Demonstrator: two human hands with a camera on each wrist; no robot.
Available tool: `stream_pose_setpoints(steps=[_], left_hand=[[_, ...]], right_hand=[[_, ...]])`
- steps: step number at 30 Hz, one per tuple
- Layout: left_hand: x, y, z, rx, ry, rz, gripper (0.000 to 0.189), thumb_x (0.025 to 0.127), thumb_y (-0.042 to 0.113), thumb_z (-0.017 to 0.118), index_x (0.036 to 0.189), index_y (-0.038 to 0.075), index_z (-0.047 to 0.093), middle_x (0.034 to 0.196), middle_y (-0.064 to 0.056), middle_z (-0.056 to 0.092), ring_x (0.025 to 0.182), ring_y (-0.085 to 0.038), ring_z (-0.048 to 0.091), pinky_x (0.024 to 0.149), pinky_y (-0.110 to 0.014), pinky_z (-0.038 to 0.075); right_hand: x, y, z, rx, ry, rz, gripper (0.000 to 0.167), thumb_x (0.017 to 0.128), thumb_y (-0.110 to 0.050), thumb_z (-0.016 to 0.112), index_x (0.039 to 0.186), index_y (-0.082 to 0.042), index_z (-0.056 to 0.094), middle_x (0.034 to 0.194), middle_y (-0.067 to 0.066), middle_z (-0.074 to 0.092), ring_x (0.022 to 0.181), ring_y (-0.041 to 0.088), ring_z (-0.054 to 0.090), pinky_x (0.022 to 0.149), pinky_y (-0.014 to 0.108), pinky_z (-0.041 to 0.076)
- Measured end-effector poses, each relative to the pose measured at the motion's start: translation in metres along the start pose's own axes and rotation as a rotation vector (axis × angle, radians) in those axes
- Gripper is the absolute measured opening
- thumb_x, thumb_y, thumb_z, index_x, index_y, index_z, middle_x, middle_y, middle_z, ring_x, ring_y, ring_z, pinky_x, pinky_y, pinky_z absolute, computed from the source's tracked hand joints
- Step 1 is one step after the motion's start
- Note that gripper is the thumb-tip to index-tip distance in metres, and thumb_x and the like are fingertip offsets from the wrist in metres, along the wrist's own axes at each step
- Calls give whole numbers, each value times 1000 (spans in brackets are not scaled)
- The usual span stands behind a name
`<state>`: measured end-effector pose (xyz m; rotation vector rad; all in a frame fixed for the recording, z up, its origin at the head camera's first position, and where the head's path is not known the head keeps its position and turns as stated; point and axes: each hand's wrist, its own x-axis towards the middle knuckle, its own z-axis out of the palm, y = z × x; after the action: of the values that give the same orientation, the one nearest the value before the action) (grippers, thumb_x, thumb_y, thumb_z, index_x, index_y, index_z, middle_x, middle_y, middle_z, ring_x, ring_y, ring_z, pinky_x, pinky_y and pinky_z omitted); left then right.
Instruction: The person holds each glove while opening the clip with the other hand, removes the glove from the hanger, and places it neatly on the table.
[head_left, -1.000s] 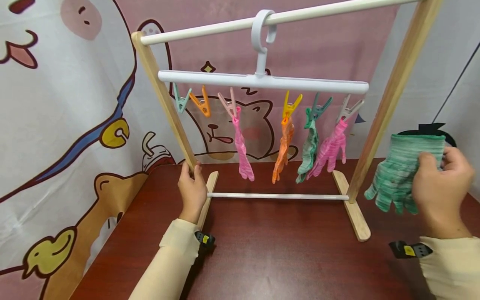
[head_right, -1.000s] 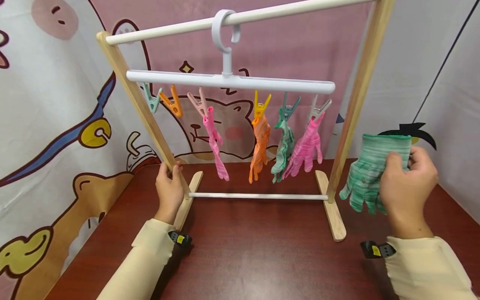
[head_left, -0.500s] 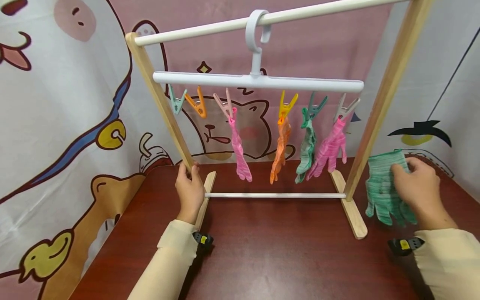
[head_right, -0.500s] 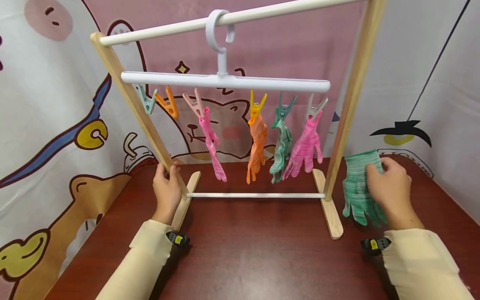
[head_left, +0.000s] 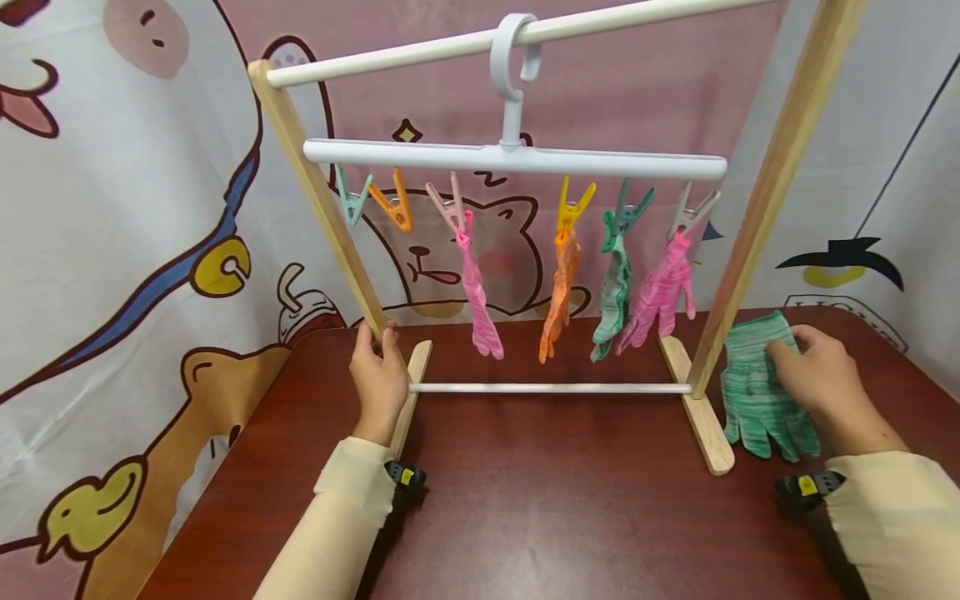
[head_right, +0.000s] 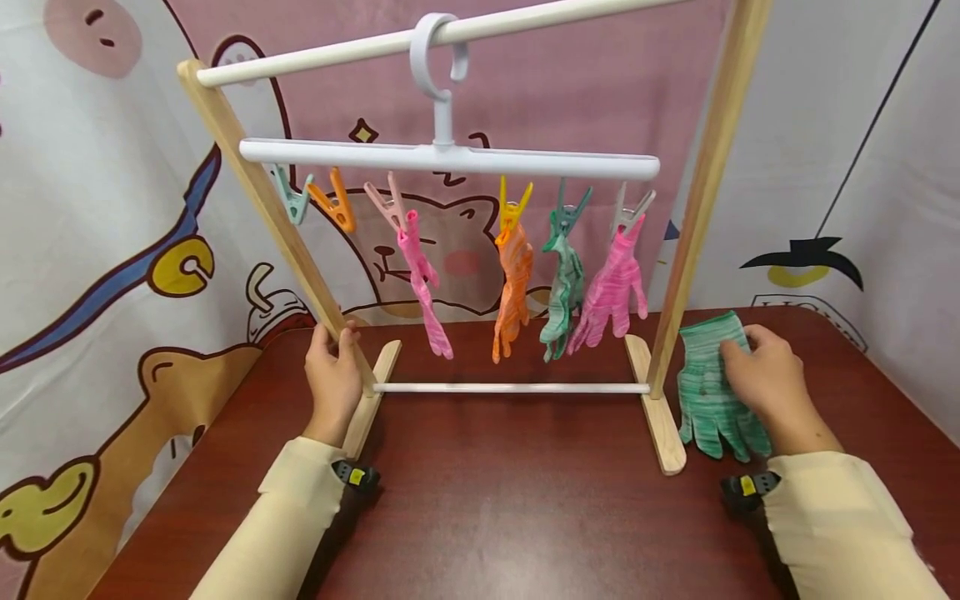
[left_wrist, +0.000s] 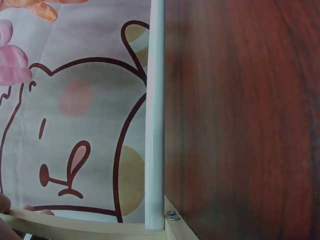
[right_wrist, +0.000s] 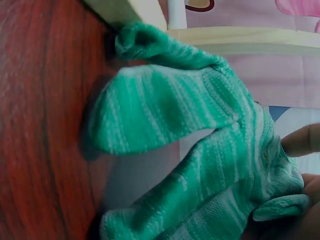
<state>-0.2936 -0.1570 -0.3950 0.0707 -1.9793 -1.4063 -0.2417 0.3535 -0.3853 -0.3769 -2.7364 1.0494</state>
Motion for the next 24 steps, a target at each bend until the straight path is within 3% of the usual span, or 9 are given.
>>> stream_pose_setpoints(steps=[7,11,16,18,24], left_hand=[[0,-1,-1,2,-5,-9,20,104,12,52,118,6,64,112,-17,71,104,-28,69,90,-42,53],[0,-1,0,-2,-11,-9,20,104,12,52,118,5,64,113,-19,71,105,-29,68,90,-43,53],[0,-1,0,-14,-12,-3,20,104,11,51,118,5,64,114,-23,70,105,-31,69,91,-44,53],[0,-1,0,-13,-11,-1,20,104,11,51,118,4,64,115,-23,70,105,-31,69,91,-44,53],[0,0,0,-7,-7,4,20,104,10,51,118,4,64,113,-19,71,105,-30,69,91,-43,53]], right_hand=[[2,1,0,-63,-45,-20,61,103,-30,39,144,14,31,132,43,40,106,56,45,72,61,43],[2,3,2,-93,-37,-34,58,103,-26,41,143,15,30,129,43,41,106,57,44,74,63,42],[3,7,5,-124,-23,-69,57,101,-21,44,143,15,31,129,44,42,105,58,44,73,61,42],[3,7,6,-142,-17,-93,58,99,-18,46,144,15,31,127,44,44,99,55,46,68,55,42],[2,8,7,-175,11,-149,58,94,-12,50,145,11,33,83,25,53,78,40,45,59,37,31]])
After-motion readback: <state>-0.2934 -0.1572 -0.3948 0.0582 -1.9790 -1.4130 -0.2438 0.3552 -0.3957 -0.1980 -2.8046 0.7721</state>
